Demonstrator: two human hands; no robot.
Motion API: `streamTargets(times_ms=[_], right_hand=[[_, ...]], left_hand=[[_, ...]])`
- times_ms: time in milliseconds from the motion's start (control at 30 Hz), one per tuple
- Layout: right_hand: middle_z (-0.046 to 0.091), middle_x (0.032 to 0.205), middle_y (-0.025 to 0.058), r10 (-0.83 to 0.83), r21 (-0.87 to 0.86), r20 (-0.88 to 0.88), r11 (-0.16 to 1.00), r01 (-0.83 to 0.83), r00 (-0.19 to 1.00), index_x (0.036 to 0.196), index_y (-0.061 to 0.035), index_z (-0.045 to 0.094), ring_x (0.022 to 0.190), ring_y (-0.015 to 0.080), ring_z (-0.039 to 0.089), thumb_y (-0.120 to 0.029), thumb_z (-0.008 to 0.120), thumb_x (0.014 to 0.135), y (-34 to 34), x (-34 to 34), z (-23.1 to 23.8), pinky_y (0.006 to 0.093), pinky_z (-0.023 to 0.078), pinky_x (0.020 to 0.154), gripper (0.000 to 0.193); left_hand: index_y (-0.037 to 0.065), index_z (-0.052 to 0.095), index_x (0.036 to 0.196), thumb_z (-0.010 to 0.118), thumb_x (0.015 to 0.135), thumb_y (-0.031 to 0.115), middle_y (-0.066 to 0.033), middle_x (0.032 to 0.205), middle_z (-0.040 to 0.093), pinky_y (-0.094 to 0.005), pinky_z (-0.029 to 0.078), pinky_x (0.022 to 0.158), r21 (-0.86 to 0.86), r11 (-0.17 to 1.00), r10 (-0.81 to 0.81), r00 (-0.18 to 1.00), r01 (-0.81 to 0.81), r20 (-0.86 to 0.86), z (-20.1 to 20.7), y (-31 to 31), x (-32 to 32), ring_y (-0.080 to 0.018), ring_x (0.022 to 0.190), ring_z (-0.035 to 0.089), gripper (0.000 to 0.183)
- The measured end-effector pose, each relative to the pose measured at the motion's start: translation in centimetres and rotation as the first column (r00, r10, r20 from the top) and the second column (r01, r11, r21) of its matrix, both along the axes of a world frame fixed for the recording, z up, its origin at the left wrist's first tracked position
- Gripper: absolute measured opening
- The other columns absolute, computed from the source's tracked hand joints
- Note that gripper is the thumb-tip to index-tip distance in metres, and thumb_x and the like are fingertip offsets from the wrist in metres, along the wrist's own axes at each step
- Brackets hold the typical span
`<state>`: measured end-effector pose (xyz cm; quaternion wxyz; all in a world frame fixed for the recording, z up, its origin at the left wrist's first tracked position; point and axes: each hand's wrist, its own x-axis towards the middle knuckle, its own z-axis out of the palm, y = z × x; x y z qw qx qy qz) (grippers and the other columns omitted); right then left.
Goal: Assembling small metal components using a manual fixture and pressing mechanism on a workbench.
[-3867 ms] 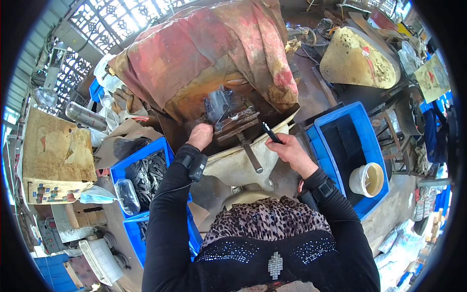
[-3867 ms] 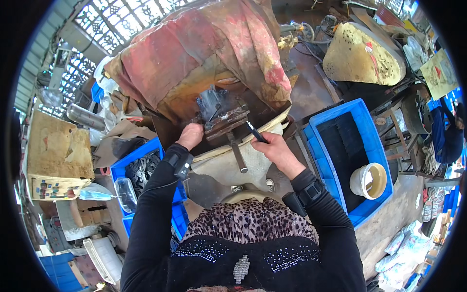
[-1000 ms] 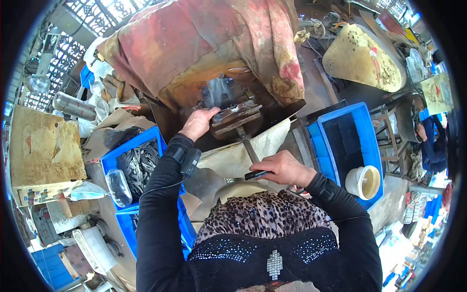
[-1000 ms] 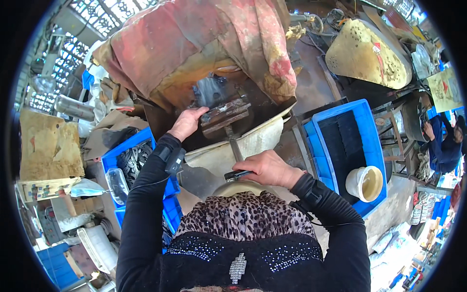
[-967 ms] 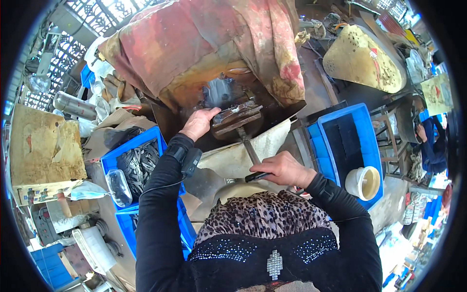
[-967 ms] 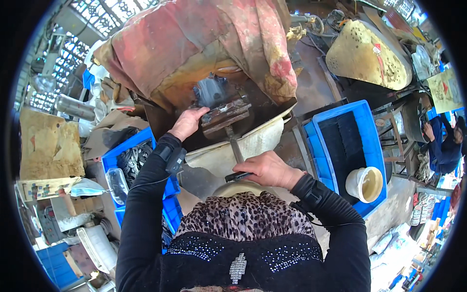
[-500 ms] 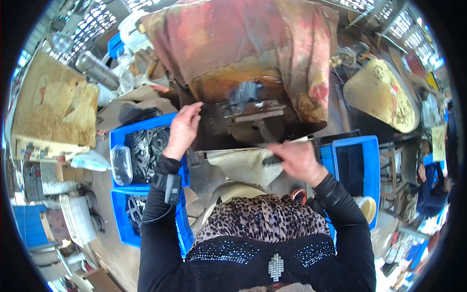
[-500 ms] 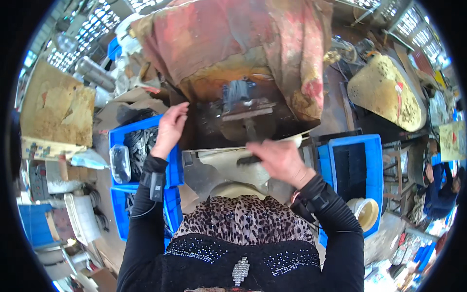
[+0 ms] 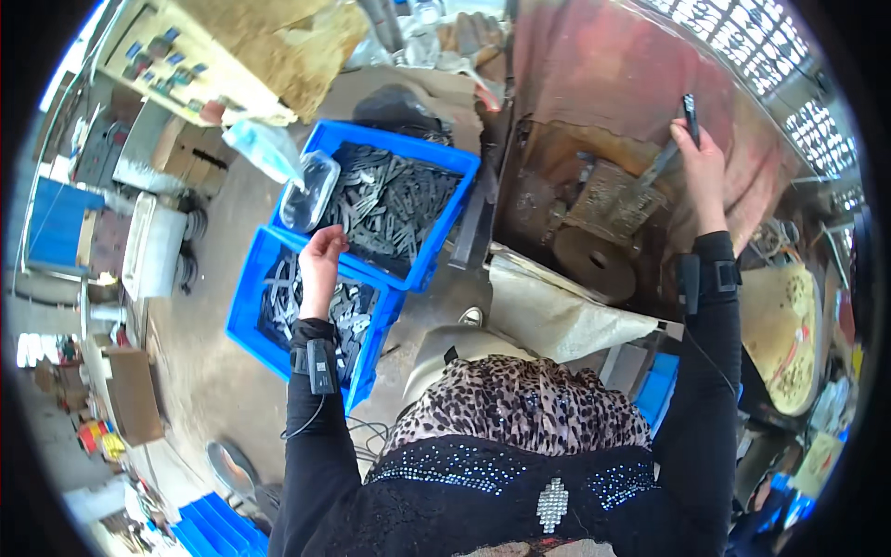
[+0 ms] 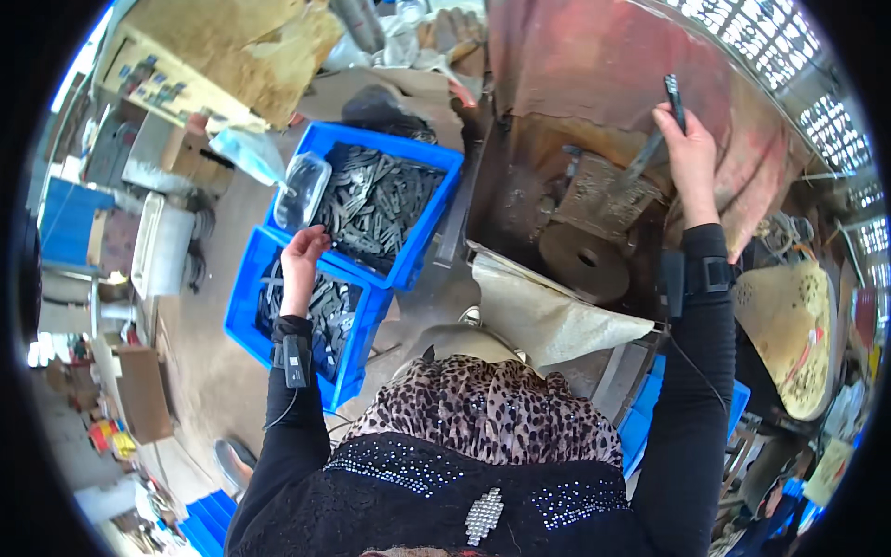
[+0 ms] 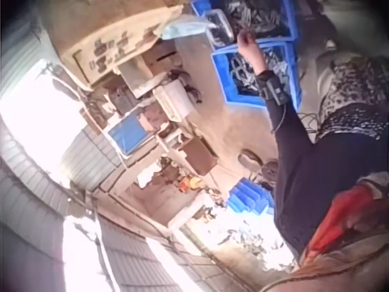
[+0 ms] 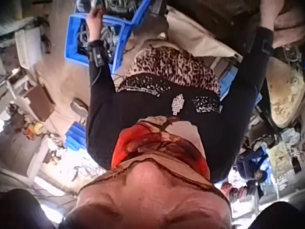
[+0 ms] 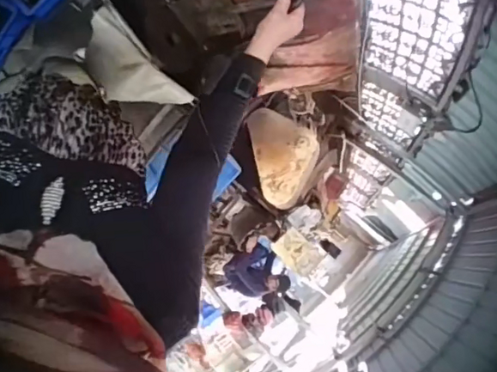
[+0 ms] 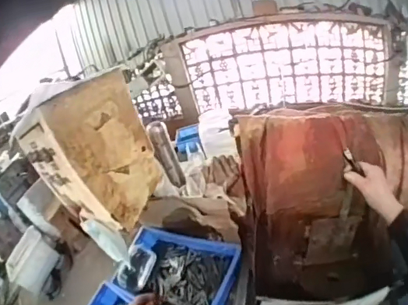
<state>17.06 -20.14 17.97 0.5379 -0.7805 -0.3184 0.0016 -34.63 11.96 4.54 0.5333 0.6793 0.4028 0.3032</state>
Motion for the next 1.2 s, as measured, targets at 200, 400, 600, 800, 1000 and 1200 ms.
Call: streamTargets(times_ms=[200, 400, 600, 800, 1000, 1200], right_hand=[[0.052, 0.068, -0.0128, -0.067, -0.032, -0.027, 0.997, 0.066, 0.997, 0.103, -0.0092, 0.071, 0.055, -0.0021, 0.038, -0.024, 0.070, 0.089, 0.7, 3.3, -0.2, 0.0167, 0.028, 0.049, 0.020], [0.046, 0.063, -0.0135, -0.049, -0.030, -0.141, 0.999, 0.045, 0.989, 0.108, -0.0120, 0.071, 0.043, -0.0022, 0.027, -0.024, 0.068, 0.091, 0.7, 5.3, -0.5, 0.0195, 0.016, 0.040, 0.022], [0.049, 0.065, -0.0119, -0.021, 0.020, -0.174, 0.999, 0.025, 0.985, 0.112, -0.0106, 0.069, 0.045, -0.0016, 0.027, -0.027, 0.069, 0.090, -0.3, 2.0, -0.6, 0.0194, 0.017, 0.042, 0.028], [0.049, 0.068, -0.0011, -0.092, -0.185, 0.049, 0.978, 0.099, 0.995, 0.097, -0.0033, 0.065, 0.065, 0.0088, 0.043, -0.023, 0.060, 0.095, -4.9, -7.4, -5.4, 0.0258, 0.037, 0.058, 0.020], [0.050, 0.072, -0.0057, -0.064, -0.259, -0.287, 0.966, -0.013, 0.956, 0.085, -0.0037, 0.059, 0.070, 0.0026, 0.044, -0.018, 0.065, 0.090, -9.4, -18.4, -5.5, 0.0193, 0.037, 0.062, 0.016], [0.054, 0.073, -0.0056, -0.033, -0.337, -0.489, 0.929, -0.154, 0.872, 0.085, -0.0029, 0.060, 0.070, 0.0030, 0.046, -0.010, 0.069, 0.085, -13.8, -23.1, -6.3, 0.0200, 0.039, 0.062, 0.011]], left_hand=[[-0.002, 0.065, 0.109, 0.055, 0.093, 0.001, -0.0065, 0.094, 0.068, -0.0275, 0.054, 0.077, -0.066, 0.985, 0.157, 0.986, -0.161, -0.060, -2.6, -0.6, -5.8, -0.0142, 0.085, 0.065, 0.019], [-0.002, 0.067, 0.104, 0.057, 0.089, 0.001, -0.0067, 0.087, 0.070, -0.0266, 0.054, 0.070, -0.101, 0.962, 0.217, 0.934, -0.255, -0.285, -4.3, -1.2, -10.2, -0.0141, 0.075, 0.066, 0.018], [0.000, 0.067, 0.102, 0.061, 0.083, 0.004, -0.0080, 0.082, 0.069, -0.0263, 0.051, 0.066, -0.060, 0.973, 0.179, 0.893, -0.222, -0.412, -8.0, -2.2, -14.2, -0.0148, 0.071, 0.065, 0.020], [0.005, 0.071, 0.091, 0.065, 0.079, 0.015, -0.0169, 0.077, 0.068, -0.0354, 0.052, 0.064, 0.020, 0.993, 0.103, 0.773, -0.116, -0.626, -8.3, -4.9, -13.6, -0.0255, 0.068, 0.067, 0.017], [0.011, 0.062, 0.071, 0.065, 0.074, 0.022, -0.0117, 0.063, 0.060, -0.0416, 0.049, 0.053, 0.106, 0.751, -0.234, 0.413, 0.652, -0.880, 2.7, -13.5, -8.7, -0.0314, 0.060, 0.062, 0.012], [0.005, 0.067, 0.091, 0.057, 0.085, 0.036, -0.0183, 0.086, 0.066, -0.0480, 0.050, 0.071, -0.629, 0.115, -0.874, -0.223, 0.769, -0.432, 6.6, -18.5, -13.4, -0.0373, 0.082, 0.064, 0.033]])
